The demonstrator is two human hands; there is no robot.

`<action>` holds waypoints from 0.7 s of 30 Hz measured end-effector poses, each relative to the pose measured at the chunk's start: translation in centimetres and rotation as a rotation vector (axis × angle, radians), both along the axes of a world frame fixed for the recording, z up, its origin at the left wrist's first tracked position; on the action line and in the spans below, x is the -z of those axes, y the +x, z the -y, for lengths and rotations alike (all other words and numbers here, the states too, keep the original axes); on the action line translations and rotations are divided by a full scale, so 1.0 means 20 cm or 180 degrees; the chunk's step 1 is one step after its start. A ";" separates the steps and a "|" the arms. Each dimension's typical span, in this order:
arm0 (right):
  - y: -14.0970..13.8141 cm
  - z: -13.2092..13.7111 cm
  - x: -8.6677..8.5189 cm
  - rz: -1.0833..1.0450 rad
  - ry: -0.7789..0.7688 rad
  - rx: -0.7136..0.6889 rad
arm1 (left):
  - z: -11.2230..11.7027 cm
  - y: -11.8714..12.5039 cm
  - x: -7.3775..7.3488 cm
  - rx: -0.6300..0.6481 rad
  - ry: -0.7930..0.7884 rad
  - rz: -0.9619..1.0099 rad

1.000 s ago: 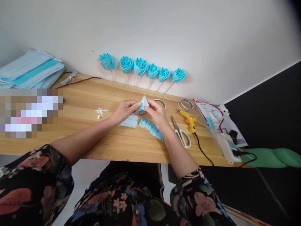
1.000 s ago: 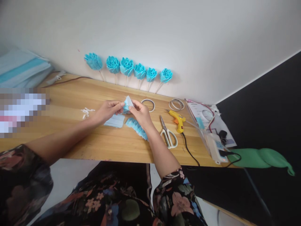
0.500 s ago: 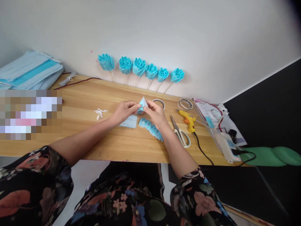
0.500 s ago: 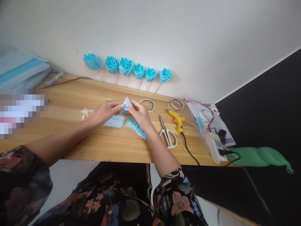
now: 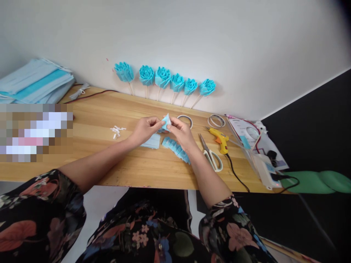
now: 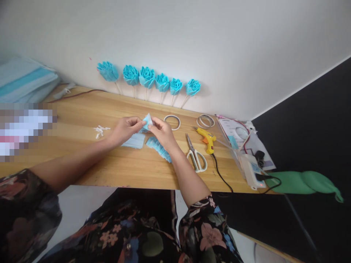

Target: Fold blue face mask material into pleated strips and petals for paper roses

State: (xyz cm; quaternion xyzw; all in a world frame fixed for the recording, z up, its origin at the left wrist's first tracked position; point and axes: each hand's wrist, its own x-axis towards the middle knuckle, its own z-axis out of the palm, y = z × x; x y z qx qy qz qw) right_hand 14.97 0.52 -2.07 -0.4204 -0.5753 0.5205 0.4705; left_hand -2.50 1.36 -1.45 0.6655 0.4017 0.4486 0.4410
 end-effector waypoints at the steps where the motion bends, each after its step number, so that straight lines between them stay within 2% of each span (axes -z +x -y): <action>1: 0.00 0.00 -0.01 0.0025 0.0013 0.0014 | 0.00 0.00 0.00 -0.0017 0.0012 0.0002; 7: 0.00 -0.01 0.00 0.0177 0.0115 0.0157 | 0.00 0.00 0.01 -0.0098 0.0074 -0.0113; 11: 0.01 -0.01 0.01 0.0135 0.0209 0.0247 | 0.01 -0.01 0.00 0.0095 0.0048 -0.0043; 15: 0.01 -0.02 0.00 0.0009 0.0266 0.0379 | 0.01 -0.01 -0.01 0.0275 -0.0131 0.0157; 21: 0.01 -0.02 0.01 -0.0100 0.0240 0.0428 | 0.00 0.01 0.00 0.0237 -0.0541 0.0495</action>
